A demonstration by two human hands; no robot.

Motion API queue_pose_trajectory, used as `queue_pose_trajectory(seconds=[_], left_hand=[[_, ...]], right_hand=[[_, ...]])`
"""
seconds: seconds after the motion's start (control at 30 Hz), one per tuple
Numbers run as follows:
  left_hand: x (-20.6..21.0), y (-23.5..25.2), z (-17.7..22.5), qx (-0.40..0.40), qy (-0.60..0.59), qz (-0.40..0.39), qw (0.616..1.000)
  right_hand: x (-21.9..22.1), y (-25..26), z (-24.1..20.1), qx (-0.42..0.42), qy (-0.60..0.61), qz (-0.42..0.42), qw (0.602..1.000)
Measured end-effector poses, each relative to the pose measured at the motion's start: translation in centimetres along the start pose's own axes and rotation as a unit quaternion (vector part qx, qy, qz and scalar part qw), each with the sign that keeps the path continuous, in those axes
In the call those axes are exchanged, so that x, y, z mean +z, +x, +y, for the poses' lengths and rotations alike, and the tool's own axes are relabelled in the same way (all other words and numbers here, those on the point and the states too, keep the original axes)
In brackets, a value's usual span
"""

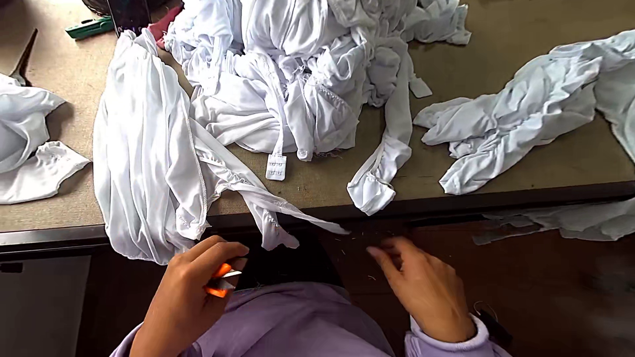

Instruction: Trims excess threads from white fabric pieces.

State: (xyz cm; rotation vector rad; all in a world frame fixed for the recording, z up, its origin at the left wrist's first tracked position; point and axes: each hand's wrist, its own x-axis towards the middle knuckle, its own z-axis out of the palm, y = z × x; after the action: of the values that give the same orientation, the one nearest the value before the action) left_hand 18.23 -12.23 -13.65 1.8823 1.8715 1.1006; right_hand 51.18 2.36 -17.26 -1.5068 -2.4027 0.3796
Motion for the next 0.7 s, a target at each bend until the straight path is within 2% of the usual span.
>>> queue_pose_trajectory(seconds=[0.07,0.13,0.2,0.3,0.37,0.43,0.5,0.57,0.6,0.7], left_hand=[[0.9,-1.8,-1.9,-0.043,0.028,-0.062,0.997],[2.7,-2.5,-3.1,-0.082,-0.04,-0.098,0.991],[4.5,-2.1,-3.2,-0.094,-0.131,-0.1,0.982],[6.3,-1.4,-2.1,-0.074,-0.19,-0.073,0.976],[6.3,-1.3,-1.2,-0.081,-0.27,-0.053,0.958],[5.5,-1.2,-0.2,-0.084,-0.387,-0.062,0.916],[4.8,-0.9,0.6,-0.071,-0.447,-0.076,0.889],[4.4,-0.3,1.4,-0.049,-0.432,-0.065,0.898],[4.3,0.2,1.8,-0.034,-0.408,-0.053,0.911],[4.4,1.7,3.0,-0.002,-0.324,0.0,0.946]], right_hand=[[1.4,-0.2,-0.1,-0.034,0.05,-0.152,0.986],[4.0,-0.1,-1.9,-0.125,0.173,-0.213,0.953],[6.1,0.1,-4.5,-0.161,0.298,-0.239,0.91],[7.4,0.6,-7.2,-0.121,0.391,-0.226,0.884],[7.2,0.7,-7.8,-0.086,0.414,-0.182,0.888],[6.7,0.4,-8.0,-0.099,0.436,-0.104,0.888],[5.9,0.1,-8.0,-0.159,0.442,-0.024,0.882],[4.8,-0.1,-8.0,-0.231,0.436,0.001,0.87],[4.3,-0.2,-8.1,-0.253,0.45,-0.015,0.856],[3.6,-0.6,-8.7,-0.257,0.501,-0.067,0.823]])
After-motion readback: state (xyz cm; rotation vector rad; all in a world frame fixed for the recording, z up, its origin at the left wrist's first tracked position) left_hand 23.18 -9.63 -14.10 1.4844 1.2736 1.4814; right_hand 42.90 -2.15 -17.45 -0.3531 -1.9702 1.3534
